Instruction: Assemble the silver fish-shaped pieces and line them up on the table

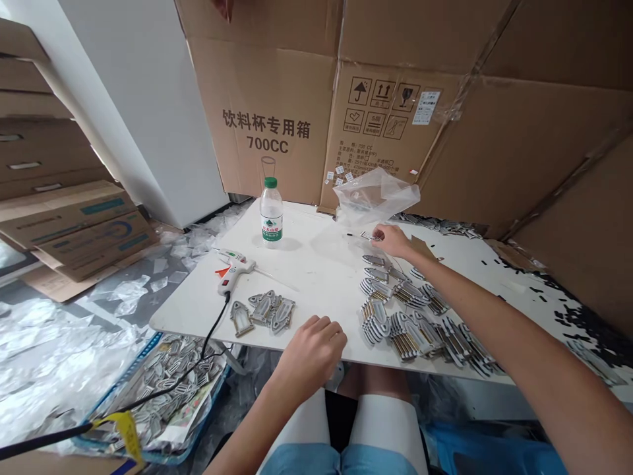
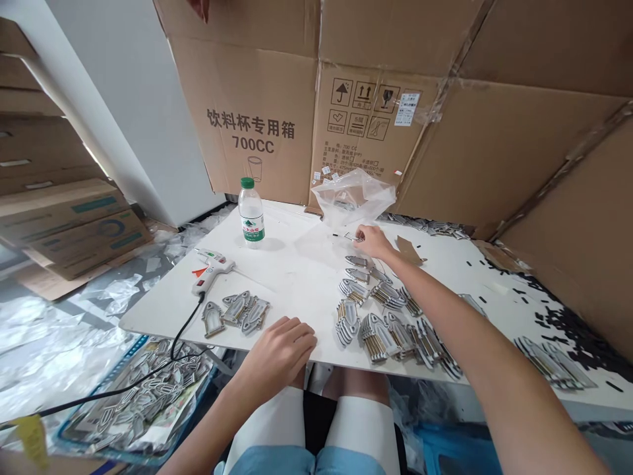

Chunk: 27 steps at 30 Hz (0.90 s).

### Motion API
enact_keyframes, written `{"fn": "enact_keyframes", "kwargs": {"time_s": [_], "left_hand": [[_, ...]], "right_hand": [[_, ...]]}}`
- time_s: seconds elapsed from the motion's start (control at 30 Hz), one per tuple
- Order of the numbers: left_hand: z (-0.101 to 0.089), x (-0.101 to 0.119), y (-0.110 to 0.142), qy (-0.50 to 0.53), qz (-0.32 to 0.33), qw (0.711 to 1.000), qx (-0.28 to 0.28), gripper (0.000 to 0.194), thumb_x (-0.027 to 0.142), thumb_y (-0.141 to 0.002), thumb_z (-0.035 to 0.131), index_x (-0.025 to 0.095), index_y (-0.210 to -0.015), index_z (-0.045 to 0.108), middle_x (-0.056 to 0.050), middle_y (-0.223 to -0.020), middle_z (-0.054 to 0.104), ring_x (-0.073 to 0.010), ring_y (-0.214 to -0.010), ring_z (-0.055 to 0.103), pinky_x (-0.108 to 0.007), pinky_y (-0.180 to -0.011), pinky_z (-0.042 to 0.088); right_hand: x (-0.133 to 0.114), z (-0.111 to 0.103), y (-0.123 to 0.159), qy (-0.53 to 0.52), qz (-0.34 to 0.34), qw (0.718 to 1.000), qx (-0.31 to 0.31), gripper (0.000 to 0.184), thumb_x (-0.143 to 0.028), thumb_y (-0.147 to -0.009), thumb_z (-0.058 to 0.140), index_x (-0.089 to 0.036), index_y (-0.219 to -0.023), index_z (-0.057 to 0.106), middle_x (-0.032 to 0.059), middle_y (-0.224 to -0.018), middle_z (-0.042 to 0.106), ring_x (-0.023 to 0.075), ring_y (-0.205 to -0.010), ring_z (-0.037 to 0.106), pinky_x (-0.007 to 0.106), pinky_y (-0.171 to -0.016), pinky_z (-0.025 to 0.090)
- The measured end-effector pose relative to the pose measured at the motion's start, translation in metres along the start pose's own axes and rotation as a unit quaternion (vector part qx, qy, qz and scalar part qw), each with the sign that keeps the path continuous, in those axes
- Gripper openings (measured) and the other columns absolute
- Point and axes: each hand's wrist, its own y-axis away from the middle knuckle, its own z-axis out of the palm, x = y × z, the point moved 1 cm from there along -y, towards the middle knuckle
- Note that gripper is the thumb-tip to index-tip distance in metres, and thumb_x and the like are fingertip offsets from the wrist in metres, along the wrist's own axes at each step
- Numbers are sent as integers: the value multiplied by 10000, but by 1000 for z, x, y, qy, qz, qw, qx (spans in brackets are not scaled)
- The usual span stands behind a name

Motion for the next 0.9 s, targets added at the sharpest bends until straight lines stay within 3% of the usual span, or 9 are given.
{"fn": "enact_keyframes", "kwargs": {"time_s": [0.13,0.23,0.37,0.43,0.53,0.63,0.77,0.9], "left_hand": [[1,-5,-1,-42,-32,997,54,140,81,-1016,630,181,-937,689,-69,-989,744,-249,-897,676,-394,-775,497],[-2,-8,-1,-37,-88,988,120,199,77,-1020,581,185,-901,698,-55,-874,740,-239,-817,673,-389,-752,496],[-15,-2,-1,131,-185,954,194,170,145,-987,623,205,-868,728,-19,-807,755,-198,-776,695,-343,-757,507],[-26,6,-2,263,-227,917,195,157,177,-958,660,216,-834,750,-5,-808,777,-183,-782,714,-323,-787,525],[-42,25,-3,443,-263,839,173,138,259,-925,721,209,-810,779,-14,-796,792,-178,-761,720,-302,-775,556],[-51,45,-3,551,-269,780,129,195,348,-909,762,183,-805,772,-37,-789,782,-169,-723,697,-274,-702,545],[-53,63,-1,576,-276,763,96,303,447,-906,792,171,-791,743,-53,-760,760,-162,-686,657,-258,-638,505],[-54,67,-2,539,-292,781,117,319,459,-914,763,177,-772,721,-34,-699,701,-159,-665,609,-247,-597,472]], "right_hand": [[-16,-42,41,-89,0,994,61,172,-364,-867,738,-207,-935,720,77,-968,782,224,-879,707,368,-867,575],[-34,-76,101,-187,-3,978,88,284,-492,-927,705,-230,-1036,712,68,-1048,757,207,-873,701,367,-836,602],[-68,-100,206,-431,27,887,164,263,-524,-900,815,-288,-986,738,22,-942,694,193,-825,670,369,-819,599],[-89,-95,257,-467,75,861,187,289,-560,-917,799,-280,-908,726,24,-861,672,184,-725,638,345,-700,585],[-120,-72,316,-439,151,867,183,358,-611,-871,825,-261,-890,753,34,-783,664,186,-631,594,317,-565,539],[-148,-47,347,-417,182,875,166,383,-628,-883,804,-247,-893,767,22,-697,636,191,-615,576,300,-553,500],[-168,-29,354,-456,187,859,139,413,-650,-896,773,-240,-850,754,-2,-641,599,174,-575,543,285,-546,465],[-161,-21,349,-488,191,840,144,390,-623,-885,795,-236,-860,760,1,-662,617,175,-581,555,286,-557,489]]}}
